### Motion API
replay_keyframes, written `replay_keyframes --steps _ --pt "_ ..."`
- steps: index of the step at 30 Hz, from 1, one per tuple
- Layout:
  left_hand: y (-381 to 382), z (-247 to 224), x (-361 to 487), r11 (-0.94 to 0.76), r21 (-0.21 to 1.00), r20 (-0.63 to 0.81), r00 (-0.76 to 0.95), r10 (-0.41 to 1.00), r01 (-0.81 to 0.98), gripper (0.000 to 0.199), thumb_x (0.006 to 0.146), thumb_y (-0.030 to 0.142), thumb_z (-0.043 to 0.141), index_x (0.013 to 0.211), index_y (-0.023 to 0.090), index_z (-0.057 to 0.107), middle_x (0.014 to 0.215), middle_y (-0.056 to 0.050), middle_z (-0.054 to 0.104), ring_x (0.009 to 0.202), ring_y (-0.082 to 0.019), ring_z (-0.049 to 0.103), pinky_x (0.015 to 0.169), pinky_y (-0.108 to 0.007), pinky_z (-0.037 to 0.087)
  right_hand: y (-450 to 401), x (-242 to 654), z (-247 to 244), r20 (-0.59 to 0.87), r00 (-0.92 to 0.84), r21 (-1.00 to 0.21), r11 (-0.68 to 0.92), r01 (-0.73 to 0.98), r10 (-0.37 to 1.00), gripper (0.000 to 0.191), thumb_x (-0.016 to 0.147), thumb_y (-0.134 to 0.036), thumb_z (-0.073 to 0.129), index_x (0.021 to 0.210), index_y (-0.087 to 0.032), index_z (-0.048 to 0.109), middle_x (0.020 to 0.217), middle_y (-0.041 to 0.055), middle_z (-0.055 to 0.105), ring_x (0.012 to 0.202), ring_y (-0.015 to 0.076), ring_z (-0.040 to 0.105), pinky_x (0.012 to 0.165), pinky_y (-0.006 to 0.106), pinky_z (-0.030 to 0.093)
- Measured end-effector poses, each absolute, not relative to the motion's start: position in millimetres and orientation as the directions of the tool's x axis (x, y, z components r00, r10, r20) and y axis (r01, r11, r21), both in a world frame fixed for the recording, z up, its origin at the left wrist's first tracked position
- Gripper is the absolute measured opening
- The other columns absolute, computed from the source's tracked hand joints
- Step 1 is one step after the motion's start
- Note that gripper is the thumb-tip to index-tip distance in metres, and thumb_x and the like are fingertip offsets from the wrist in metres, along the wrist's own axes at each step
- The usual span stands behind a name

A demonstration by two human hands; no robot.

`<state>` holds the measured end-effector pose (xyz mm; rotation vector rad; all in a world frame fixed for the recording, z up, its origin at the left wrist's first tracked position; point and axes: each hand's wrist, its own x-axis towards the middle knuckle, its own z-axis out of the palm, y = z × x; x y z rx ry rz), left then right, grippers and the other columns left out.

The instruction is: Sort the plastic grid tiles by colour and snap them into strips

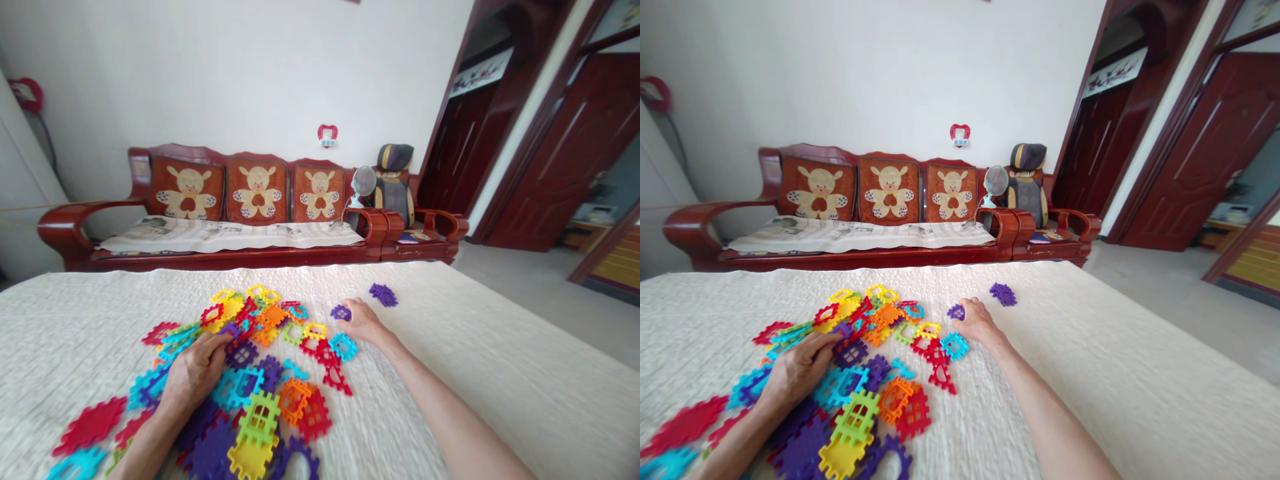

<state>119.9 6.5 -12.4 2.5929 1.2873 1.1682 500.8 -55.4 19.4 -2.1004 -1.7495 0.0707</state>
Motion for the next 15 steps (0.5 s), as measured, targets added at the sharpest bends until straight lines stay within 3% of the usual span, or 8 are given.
replay_keyframes --steps 3,7,10,15 --pt "7.6 -13.6 118.7 -0.656 0.322 0.614 0.378 0.694 0.682 0.029 0.086 0.031 0.044 0.095 0.023 0.07 0.084 -0.001 0.07 0.072 -0.014 0.067 0.066 -0.021 0.052 -53.3 510.9 17.6 0.358 0.294 -0.434 -0.121 0.893 0.886 0.044 0.07 -0.028 0.06 0.113 -0.017 0.059 0.103 0.009 0.061 0.095 0.0211 0.057 0.087 0.032 0.044" --pt "7.7 -13.3 117.8 -0.657 0.321 0.621 0.372 0.69 0.682 0.029 0.085 0.032 0.043 0.094 0.024 0.07 0.084 -0.001 0.07 0.071 -0.014 0.067 0.063 -0.02 0.052 -60.6 543.8 17.5 0.623 0.474 -0.465 -0.193 0.864 0.623 0.05 0.074 -0.028 0.055 0.122 -0.016 0.052 0.113 0.0117 0.057 0.107 0.0253 0.052 0.097 0.038 0.039" --pt "8.2 -13.7 117.0 -0.669 0.309 0.63 0.381 0.677 0.676 0.028 0.085 0.032 0.045 0.094 0.024 0.07 0.086 -0.001 0.071 0.073 -0.015 0.068 0.065 -0.021 0.053 -70.9 570.5 14.5 0.592 0.619 -0.509 -0.356 0.784 0.517 0.055 0.072 -0.025 0.054 0.125 -0.014 0.049 0.115 0.0139 0.054 0.109 0.0275 0.05 0.099 0.039 0.038" --pt "12.3 -18.2 114.6 -0.688 0.301 0.646 0.389 0.657 0.66 0.028 0.084 0.033 0.046 0.094 0.024 0.07 0.088 -0.002 0.072 0.076 -0.016 0.068 0.067 -0.022 0.054 -78.6 589.8 4.8 0.491 0.712 -0.544 -0.462 0.701 0.502 0.06 0.073 -0.029 0.055 0.13 -0.014 0.046 0.117 0.0142 0.053 0.112 0.0275 0.049 0.1 0.035 0.036"
